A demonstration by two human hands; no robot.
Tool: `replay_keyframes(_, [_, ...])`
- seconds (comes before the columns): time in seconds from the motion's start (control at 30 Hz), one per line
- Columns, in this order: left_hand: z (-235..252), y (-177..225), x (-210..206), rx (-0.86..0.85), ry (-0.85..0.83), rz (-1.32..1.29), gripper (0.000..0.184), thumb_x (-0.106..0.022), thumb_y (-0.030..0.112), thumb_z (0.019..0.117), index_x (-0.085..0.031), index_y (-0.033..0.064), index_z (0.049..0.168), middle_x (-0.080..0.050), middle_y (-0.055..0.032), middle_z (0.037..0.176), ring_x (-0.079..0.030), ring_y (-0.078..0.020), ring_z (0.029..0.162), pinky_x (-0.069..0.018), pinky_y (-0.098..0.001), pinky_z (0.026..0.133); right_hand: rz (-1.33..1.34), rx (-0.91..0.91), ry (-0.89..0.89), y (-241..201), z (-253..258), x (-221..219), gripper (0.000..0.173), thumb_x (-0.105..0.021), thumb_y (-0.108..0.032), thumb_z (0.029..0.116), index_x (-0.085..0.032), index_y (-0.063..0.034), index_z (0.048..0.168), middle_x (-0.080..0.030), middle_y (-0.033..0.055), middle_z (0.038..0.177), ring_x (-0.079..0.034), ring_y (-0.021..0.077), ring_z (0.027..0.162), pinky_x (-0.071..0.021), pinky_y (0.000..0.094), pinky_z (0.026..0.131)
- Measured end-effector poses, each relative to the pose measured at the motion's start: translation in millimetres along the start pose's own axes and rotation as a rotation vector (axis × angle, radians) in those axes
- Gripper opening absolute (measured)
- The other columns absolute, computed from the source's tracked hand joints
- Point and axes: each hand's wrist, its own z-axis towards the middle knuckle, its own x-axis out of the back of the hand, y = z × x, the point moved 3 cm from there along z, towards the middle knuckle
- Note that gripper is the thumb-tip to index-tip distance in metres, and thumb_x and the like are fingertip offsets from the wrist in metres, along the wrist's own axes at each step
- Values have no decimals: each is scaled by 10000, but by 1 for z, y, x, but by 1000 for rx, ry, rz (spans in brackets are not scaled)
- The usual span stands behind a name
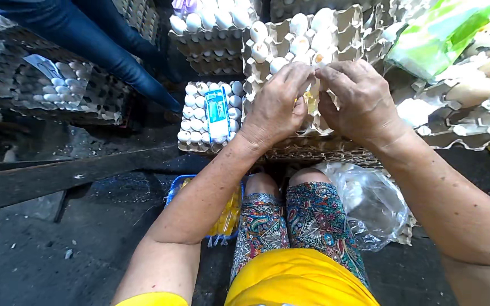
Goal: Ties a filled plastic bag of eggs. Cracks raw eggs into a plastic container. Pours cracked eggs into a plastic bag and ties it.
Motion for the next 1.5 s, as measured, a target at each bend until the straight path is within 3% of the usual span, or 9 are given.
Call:
replay_keyframes(0.23, [23, 3, 16, -6, -87, -29, 336, -646, 43, 893, -700, 5, 1223, -632, -198, 1325, -661, -243, 1172, -559, -349, 977, 71, -42, 46, 9, 7, 12, 296, -572, -80, 973, -688, 49, 1212, -705, 262, 1127, -699, 386, 1006, -569, 465, 864])
replay_keyframes(0.5, [59, 32, 26, -48, -165, -109, 368, -674, 161, 952, -660, -3, 1281, -678, -150, 1225, -686, -175, 1093, -562, -317, 980, 630, -402, 13, 30, -5, 35, 362, -603, -142, 982, -630, -12, 1319, -717, 32, 1092, -647, 9, 808, -560, 202, 753])
replay_keyframes(0.63, [54, 74, 12, -27, -187, -117, 250, -749, 303, 924, -742, 62, 991, -722, -21, 905, -671, -49, 867, -539, -259, 826, 817, -517, 18, 25, -47, 68, 261, -593, -104, 985, -633, -48, 1236, -714, -52, 1067, -678, 3, 880, -590, 213, 802])
replay_keyframes(0.87, [14, 147, -81, -180, -371, -390, 356, -798, 158, 880, -713, -3, 1187, -693, -182, 1116, -697, -261, 970, -578, -389, 870, 690, -764, -59, 13, -189, 113, 322, -594, -144, 978, -638, -81, 1290, -687, -85, 1088, -653, -21, 889, -580, 204, 804])
replay_keyframes(1.0, [-20, 161, -146, -129, -626, -522, 373, -750, 150, 934, -675, -17, 1259, -654, -206, 1271, -668, -300, 1141, -549, -424, 988, 565, -1128, -101, 9, -276, 91, 307, -613, -92, 972, -641, -21, 1269, -689, 19, 1036, -640, 24, 792, -576, 251, 730])
replay_keyframes(1.1, [-31, 155, -150, -178, -598, -529, 362, -733, 165, 949, -680, -9, 1263, -647, -214, 1308, -653, -320, 1190, -535, -441, 1014, 431, -1276, -286, 12, -322, 60, 326, -585, -143, 1013, -633, 19, 1292, -703, 193, 1072, -688, 236, 832, -576, 465, 775])
replay_keyframes(1.2, [-22, 136, -116, -193, -477, -494, 313, -707, 141, 967, -693, -15, 1238, -679, -193, 1250, -669, -297, 1153, -541, -418, 1002, 407, -1234, -442, 14, -322, 41, 364, -537, -194, 1053, -630, 2, 1346, -686, 243, 1216, -711, 347, 996, -560, 566, 900])
replay_keyframes(1.37, [10, 68, -34, -71, -154, -387, 287, -606, 81, 1007, -679, -32, 1261, -705, -168, 1167, -703, -182, 952, -594, -329, 839, 445, -962, -396, 15, -255, 60, 380, -505, -299, 1050, -676, -50, 1281, -709, 157, 1175, -720, 210, 931, -603, 435, 818])
replay_keyframes(1.5, [34, -23, 22, 240, -50, -112, 367, -523, 82, 1012, -621, 28, 1362, -648, -141, 1327, -660, -175, 1150, -549, -323, 973, 249, -541, -254, 12, -172, 85, 356, -521, -236, 1034, -681, -33, 1280, -707, 159, 1120, -689, 189, 871, -588, 392, 772])
